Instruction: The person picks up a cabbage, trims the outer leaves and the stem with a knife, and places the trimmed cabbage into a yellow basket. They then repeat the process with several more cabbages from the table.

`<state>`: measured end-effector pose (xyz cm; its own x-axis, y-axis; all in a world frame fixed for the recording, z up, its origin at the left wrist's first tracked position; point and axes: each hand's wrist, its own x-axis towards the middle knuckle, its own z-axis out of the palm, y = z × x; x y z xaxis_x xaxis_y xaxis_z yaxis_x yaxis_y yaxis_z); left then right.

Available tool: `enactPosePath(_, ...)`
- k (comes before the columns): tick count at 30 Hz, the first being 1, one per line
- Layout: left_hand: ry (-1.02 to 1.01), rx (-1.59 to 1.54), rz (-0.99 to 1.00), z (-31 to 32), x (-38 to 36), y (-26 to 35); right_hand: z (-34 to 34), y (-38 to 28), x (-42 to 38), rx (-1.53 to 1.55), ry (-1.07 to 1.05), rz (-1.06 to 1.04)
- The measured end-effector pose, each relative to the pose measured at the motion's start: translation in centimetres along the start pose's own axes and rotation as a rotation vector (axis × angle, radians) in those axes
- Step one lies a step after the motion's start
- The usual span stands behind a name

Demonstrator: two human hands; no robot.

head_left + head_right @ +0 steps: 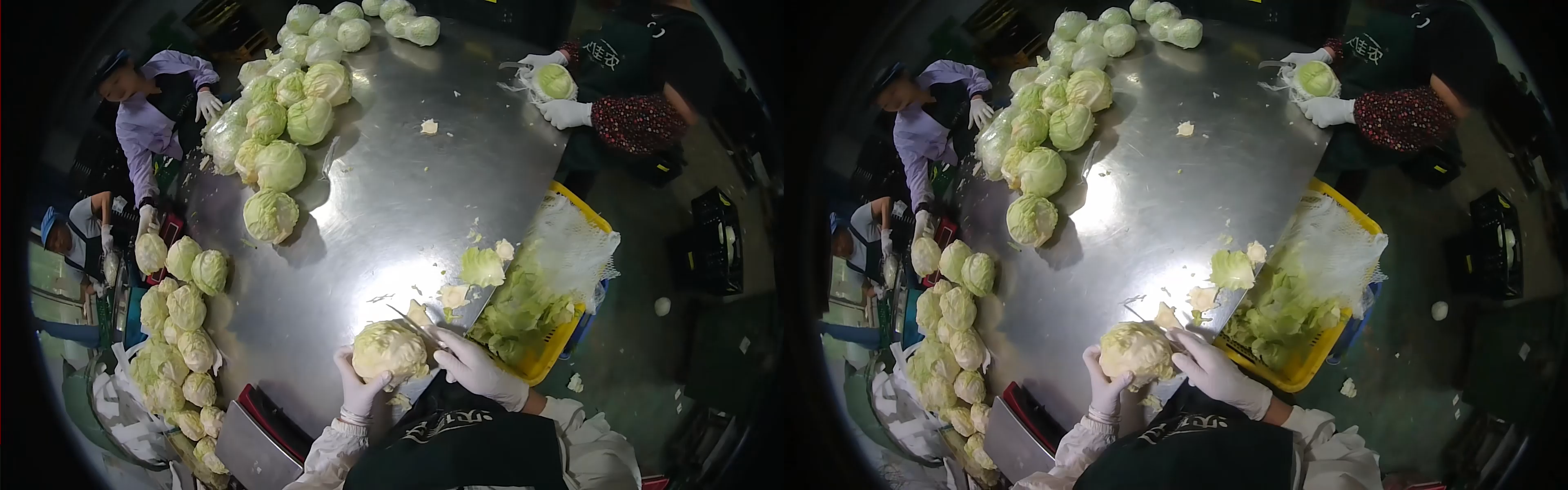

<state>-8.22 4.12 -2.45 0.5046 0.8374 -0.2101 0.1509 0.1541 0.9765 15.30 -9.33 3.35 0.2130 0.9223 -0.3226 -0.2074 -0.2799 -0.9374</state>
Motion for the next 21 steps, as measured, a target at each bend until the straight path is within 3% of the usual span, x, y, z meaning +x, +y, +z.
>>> enactPosePath(5, -0.059, -0.193, -0.102, -1.0, -2.2, 2.8, 0.1, 2.2, -0.6, -0.279, 0.032, -0.206)
enactPosePath(7, -0.221, -0.052, -0.074, -2.2, -4.1, 1.4, 0.4, 2.2, -0.9, -0.310, -0.119, 0.050)
enactPosePath(8, -0.222, 0.051, 0.030, -2.7, -4.6, 0.2, 1.3, 3.4, -0.9, -0.216, -0.051, -0.109)
enactPosePath(11, -0.288, 0.269, 0.141, -3.3, -5.8, -1.4, 1.9, 4.0, -1.2, -0.285, -0.085, -0.057)
enactPosePath(12, -0.274, 0.230, 0.160, -3.0, -6.0, -1.8, 1.4, 3.5, -1.2, -0.330, -0.142, 0.115)
enactPosePath(13, -0.266, 0.227, 0.155, -2.8, -6.2, -1.8, 1.5, 3.7, -1.3, -0.333, -0.151, 0.120)
enactPosePath(16, -0.270, 0.105, 0.105, -2.5, -6.5, -2.1, 1.9, 5.2, -1.3, -0.094, -0.114, -0.044)
enactPosePath(19, -0.270, 0.148, 0.127, -2.5, -7.0, -2.5, 1.9, 5.8, -1.5, -0.151, -0.100, -0.086)
enactPosePath(21, -0.246, -0.050, 0.031, -1.9, -7.5, -2.4, 2.0, 6.7, -1.6, -0.157, -0.093, -0.103)
